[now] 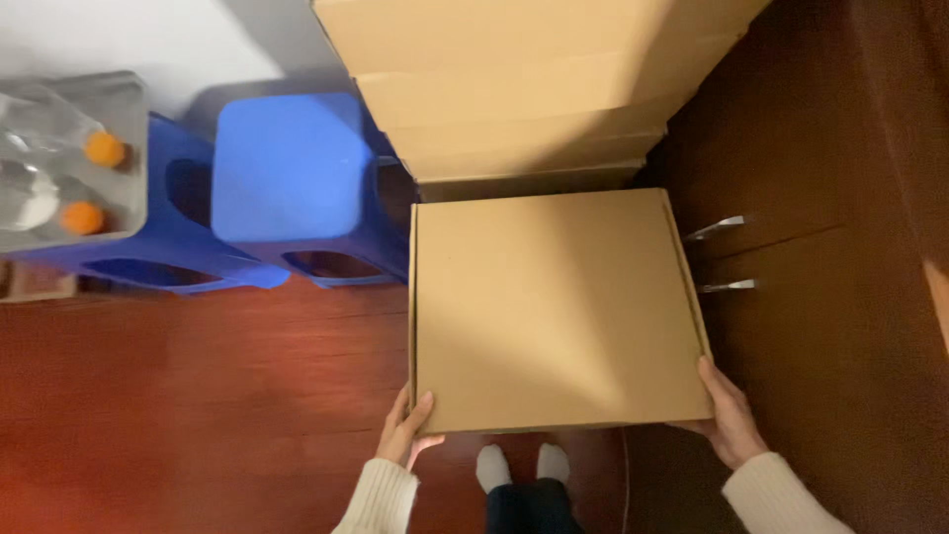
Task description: The person folds a black garment, slides it into a clear plastic bag, and then places the bagged garment into a cardboard box and closes the lid.
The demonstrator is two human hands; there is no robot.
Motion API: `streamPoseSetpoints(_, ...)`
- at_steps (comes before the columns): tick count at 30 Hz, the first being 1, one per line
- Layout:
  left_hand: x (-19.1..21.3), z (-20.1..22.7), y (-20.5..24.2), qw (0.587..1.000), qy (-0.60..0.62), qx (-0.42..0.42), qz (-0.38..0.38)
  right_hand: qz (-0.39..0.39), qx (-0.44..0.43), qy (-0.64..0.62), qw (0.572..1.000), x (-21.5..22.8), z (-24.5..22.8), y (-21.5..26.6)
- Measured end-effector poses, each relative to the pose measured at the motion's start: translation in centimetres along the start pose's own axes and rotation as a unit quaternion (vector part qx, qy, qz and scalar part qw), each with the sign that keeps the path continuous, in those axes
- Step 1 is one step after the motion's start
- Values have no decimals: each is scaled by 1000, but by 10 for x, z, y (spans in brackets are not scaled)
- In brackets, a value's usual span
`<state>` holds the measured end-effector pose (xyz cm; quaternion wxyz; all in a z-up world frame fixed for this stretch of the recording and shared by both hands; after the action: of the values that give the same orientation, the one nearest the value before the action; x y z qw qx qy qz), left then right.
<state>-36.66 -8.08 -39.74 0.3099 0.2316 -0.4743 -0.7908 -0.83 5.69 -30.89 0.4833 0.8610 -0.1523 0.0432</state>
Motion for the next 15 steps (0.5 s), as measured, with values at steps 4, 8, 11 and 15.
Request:
streamPoseSetpoints(4, -7, -9, 1, 999, -12, 27, 14, 12, -15, 26, 999, -9, 9, -8)
streamPoseSetpoints(8, -10, -13, -14, 998, 64, 14, 14, 45, -10, 0, 999, -4, 23, -37)
streamPoseSetpoints(11, -14, -13, -12, 993, 107, 24, 38, 53, -28, -39, 997, -2, 40, -56)
streamPoseSetpoints(15, -13, -15, -18, 984, 155, 30, 81, 65, -46, -116, 990, 4, 71, -94)
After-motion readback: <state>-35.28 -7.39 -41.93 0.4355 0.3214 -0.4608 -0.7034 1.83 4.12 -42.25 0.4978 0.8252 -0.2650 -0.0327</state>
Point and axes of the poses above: each hand's wrist, its own y-axis away from the middle knuckle, its own x-axis out of the back of the hand, z = x × y, the point moved 10 cm from there along -y, towards the middle knuckle, and after that the axes turned 8 degrees about z, right-handed, at the moved point
